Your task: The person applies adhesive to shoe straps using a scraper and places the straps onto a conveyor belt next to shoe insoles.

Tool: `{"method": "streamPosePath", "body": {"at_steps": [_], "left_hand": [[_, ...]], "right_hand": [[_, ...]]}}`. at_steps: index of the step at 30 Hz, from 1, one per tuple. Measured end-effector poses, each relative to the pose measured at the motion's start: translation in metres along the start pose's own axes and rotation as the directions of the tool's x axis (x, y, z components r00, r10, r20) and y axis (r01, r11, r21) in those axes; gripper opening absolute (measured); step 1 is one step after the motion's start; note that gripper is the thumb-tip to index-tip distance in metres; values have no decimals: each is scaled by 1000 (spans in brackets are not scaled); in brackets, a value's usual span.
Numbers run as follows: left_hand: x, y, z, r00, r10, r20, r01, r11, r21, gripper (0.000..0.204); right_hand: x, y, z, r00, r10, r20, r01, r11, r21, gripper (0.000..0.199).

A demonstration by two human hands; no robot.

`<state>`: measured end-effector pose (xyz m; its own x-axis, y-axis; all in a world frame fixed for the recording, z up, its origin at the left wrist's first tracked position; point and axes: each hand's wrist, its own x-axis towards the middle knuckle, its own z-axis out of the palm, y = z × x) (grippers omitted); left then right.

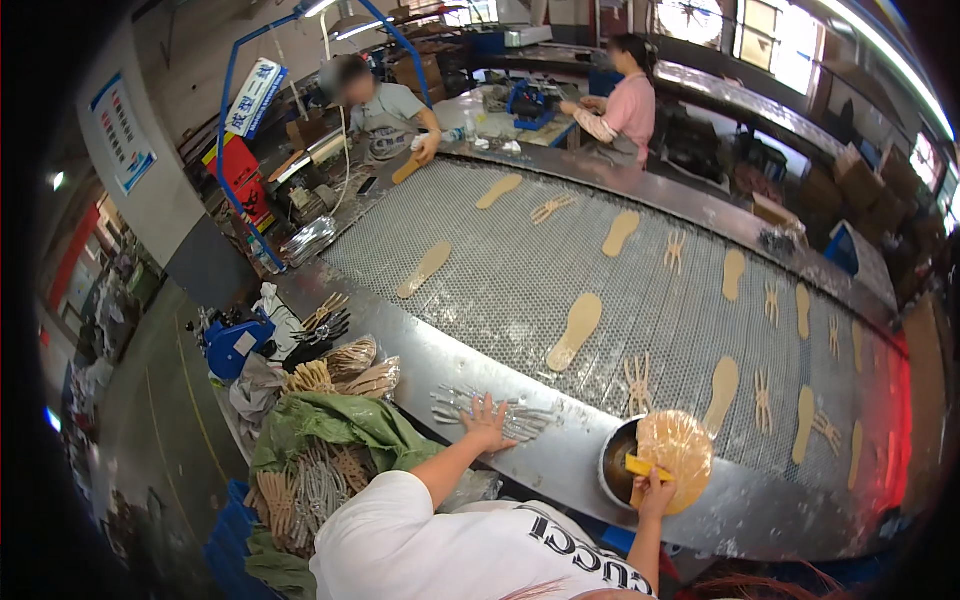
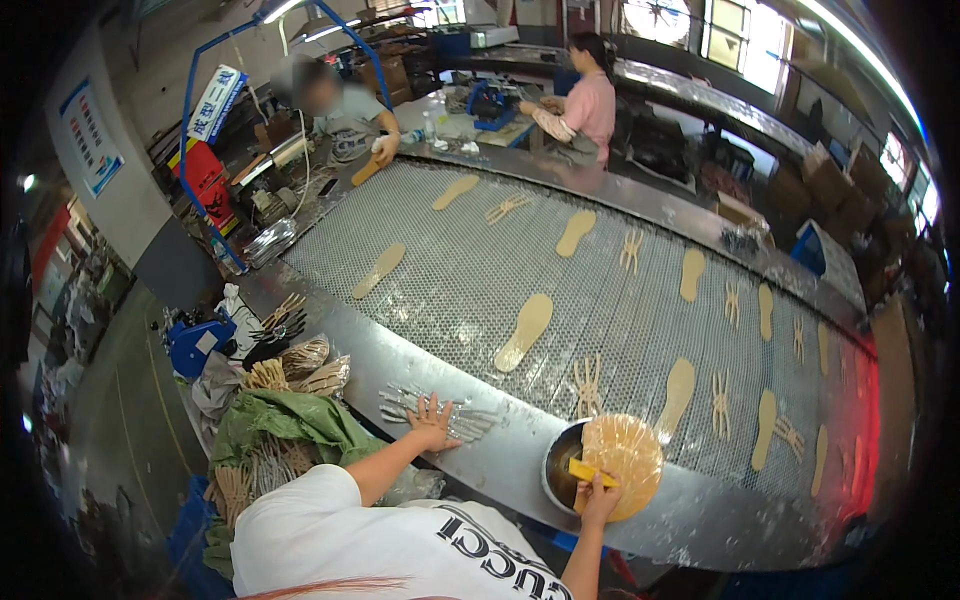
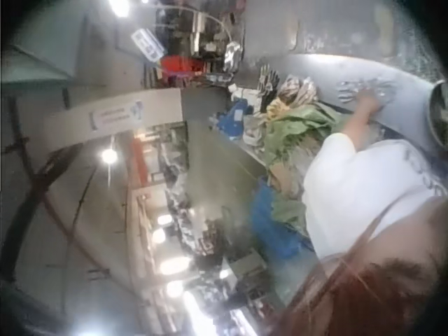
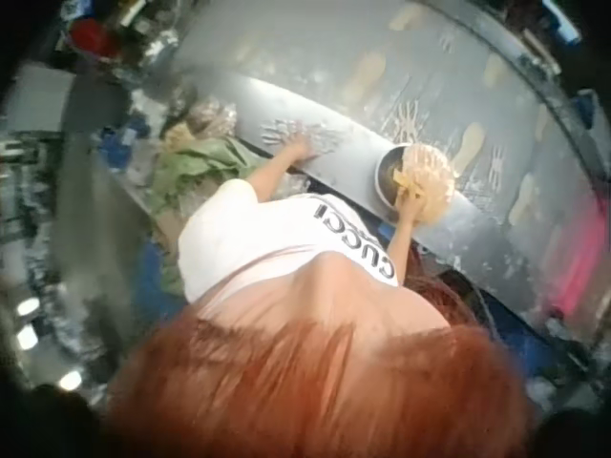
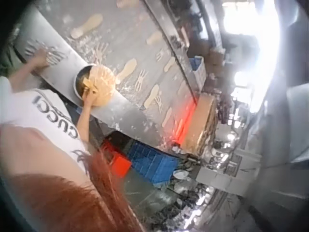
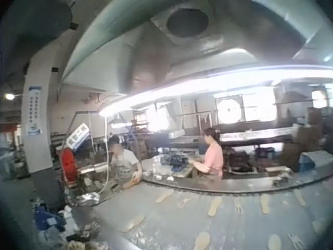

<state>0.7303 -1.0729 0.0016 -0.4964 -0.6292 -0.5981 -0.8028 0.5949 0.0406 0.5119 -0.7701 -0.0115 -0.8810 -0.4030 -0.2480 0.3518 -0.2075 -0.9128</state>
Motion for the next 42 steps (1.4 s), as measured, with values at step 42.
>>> {"method": "streamPosePath", "body": {"at_steps": [42], "left_hand": [[-2,3,2,999,-37,-8,38,998,47,99]], "right_hand": [[-2,2,2,999,-42,-26,43,998,48,14]]}}
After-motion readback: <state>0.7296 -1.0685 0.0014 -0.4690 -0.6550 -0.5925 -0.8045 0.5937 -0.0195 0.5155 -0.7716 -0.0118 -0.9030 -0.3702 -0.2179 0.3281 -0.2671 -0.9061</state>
